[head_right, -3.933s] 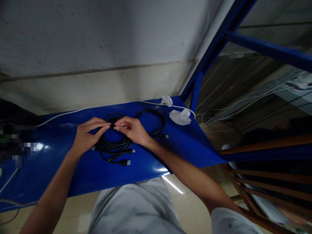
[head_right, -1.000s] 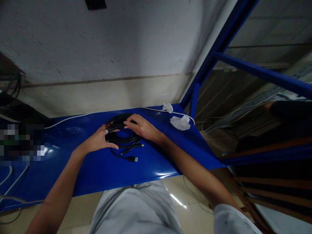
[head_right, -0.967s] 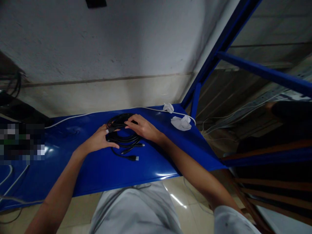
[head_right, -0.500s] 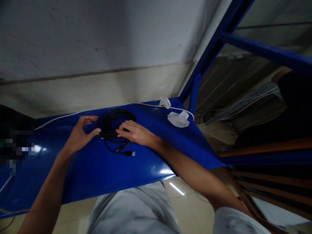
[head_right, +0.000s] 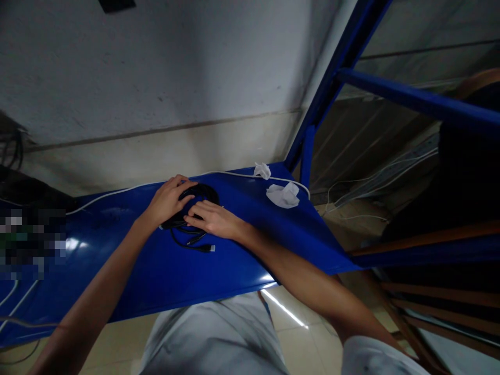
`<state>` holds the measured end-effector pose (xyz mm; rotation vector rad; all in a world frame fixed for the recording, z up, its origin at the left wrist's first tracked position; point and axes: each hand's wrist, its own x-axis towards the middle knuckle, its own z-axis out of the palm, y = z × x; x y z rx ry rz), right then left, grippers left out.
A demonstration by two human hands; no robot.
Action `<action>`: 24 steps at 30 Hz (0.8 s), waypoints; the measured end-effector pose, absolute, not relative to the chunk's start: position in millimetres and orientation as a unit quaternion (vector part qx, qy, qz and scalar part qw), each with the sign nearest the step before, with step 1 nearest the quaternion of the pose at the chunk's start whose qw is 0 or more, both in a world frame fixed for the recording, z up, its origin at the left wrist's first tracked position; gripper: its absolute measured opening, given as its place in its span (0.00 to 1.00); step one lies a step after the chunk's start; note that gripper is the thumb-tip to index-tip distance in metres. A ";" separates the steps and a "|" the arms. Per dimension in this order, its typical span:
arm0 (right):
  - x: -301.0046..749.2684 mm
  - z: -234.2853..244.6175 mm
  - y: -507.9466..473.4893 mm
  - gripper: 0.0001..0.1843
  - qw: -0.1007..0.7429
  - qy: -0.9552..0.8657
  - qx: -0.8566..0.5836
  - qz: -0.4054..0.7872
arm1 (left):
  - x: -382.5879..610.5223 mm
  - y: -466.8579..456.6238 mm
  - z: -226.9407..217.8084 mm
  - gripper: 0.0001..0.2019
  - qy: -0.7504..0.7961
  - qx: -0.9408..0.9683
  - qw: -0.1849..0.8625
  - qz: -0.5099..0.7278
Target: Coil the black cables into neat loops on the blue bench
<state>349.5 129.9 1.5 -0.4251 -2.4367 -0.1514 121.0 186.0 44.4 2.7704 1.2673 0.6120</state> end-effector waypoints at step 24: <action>351.8 11.2 127.9 0.08 0.331 -0.934 -0.136 -0.011 | 88.6 211.9 36.8 0.17 0.502 0.654 0.303 0.478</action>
